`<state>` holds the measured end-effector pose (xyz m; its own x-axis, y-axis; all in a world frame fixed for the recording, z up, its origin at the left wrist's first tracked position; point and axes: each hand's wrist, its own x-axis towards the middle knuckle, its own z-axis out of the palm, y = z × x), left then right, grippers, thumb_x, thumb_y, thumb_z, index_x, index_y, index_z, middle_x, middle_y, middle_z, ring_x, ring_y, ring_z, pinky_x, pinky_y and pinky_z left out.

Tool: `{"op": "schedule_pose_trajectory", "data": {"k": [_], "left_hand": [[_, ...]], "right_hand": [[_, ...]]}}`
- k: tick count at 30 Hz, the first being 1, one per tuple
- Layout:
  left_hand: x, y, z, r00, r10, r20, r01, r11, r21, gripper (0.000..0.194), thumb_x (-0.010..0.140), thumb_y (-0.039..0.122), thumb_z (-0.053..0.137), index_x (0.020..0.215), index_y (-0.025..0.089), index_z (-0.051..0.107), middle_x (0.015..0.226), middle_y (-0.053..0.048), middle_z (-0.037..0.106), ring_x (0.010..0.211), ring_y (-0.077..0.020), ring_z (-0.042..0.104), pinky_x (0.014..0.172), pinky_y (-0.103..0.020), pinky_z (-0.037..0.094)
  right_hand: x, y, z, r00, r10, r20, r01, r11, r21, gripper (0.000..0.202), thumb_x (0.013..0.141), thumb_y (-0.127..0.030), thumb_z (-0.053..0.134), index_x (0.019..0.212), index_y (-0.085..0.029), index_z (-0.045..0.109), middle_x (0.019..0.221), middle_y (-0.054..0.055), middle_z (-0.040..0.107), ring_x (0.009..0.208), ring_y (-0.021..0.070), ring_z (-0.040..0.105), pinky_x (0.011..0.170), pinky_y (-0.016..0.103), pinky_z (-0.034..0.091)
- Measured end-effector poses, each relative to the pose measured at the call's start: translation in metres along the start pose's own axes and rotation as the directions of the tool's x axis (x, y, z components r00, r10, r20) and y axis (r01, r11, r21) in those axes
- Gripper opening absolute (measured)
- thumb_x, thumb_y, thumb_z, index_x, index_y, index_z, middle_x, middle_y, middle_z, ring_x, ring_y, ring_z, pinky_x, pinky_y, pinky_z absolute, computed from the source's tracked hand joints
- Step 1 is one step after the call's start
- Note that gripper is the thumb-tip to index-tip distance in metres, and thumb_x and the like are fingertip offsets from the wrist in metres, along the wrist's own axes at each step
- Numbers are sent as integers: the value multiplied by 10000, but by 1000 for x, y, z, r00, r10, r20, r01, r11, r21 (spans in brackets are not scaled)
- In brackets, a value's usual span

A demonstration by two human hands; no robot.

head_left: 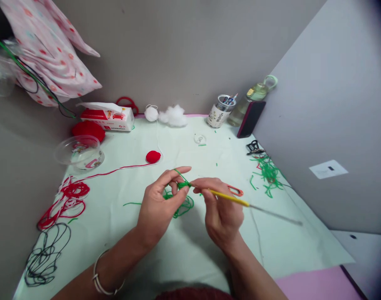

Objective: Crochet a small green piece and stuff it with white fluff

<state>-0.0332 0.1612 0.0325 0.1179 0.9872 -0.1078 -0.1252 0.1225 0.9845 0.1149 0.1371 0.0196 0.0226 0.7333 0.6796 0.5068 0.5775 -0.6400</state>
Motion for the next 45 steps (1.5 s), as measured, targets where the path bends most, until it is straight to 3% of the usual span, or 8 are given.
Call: {"op": "schedule_pose_trajectory", "data": {"k": [3,7,13,22,25,29,34,45], "left_hand": [[0,-2,4,990,-128,58,138,965,-224,450,813,255,822,1257,277,750,826,20,604,707,-115,498,702,-240,460],[4,0,1,905,-309,292,416,783,-463,460,813,282,838,1258,200,753,669,64,487,564,-68,366,682,-220,443],[6,5,-4,934,-239,267,335,846,-414,446,794,241,840,1235,248,770,833,11,603,743,-108,519,721,-230,449],[4,-5,3,939,-266,219,341,804,-487,390,822,262,846,1205,227,781,714,46,542,615,-66,451,760,-217,478],[7,-2,-1,903,-308,300,427,718,-549,301,824,232,838,1117,165,814,597,99,380,507,-41,244,813,-234,504],[7,3,-4,934,-242,263,346,795,-497,368,796,222,852,1157,180,793,643,76,481,528,-47,327,672,-194,450],[0,0,7,967,-133,216,209,901,-381,338,812,279,838,1130,203,753,900,-28,708,841,-157,647,793,-262,486],[19,-26,20,996,-78,39,85,975,-207,390,737,438,872,984,180,716,870,-27,730,808,-177,660,728,-256,501]], "right_hand": [[-5,2,3,978,-210,5,206,953,-224,303,968,-67,587,1163,-258,720,995,83,759,890,208,714,734,342,586],[-4,1,1,995,-62,-76,54,993,-110,293,974,-88,590,1119,-286,749,990,66,756,879,210,705,723,352,579],[6,5,-1,936,350,-39,-303,858,415,191,1021,-224,578,955,-234,757,854,26,718,678,146,628,619,300,520],[-4,5,9,993,-111,-48,108,992,-69,306,928,-52,649,1126,-243,781,1031,92,747,889,194,710,733,317,580],[-2,8,6,988,92,-127,-79,991,108,236,967,-106,610,1050,-242,782,931,59,746,782,172,699,667,297,563],[5,11,3,885,465,-27,-389,770,505,210,999,-320,614,924,-197,768,821,37,701,621,134,617,587,281,521],[6,13,13,803,585,115,-518,588,622,250,897,-429,742,897,-182,780,796,22,679,637,123,567,610,273,476],[10,30,44,582,765,276,-664,251,705,407,746,-521,844,800,-133,734,657,0,653,598,105,544,556,216,409]]}}
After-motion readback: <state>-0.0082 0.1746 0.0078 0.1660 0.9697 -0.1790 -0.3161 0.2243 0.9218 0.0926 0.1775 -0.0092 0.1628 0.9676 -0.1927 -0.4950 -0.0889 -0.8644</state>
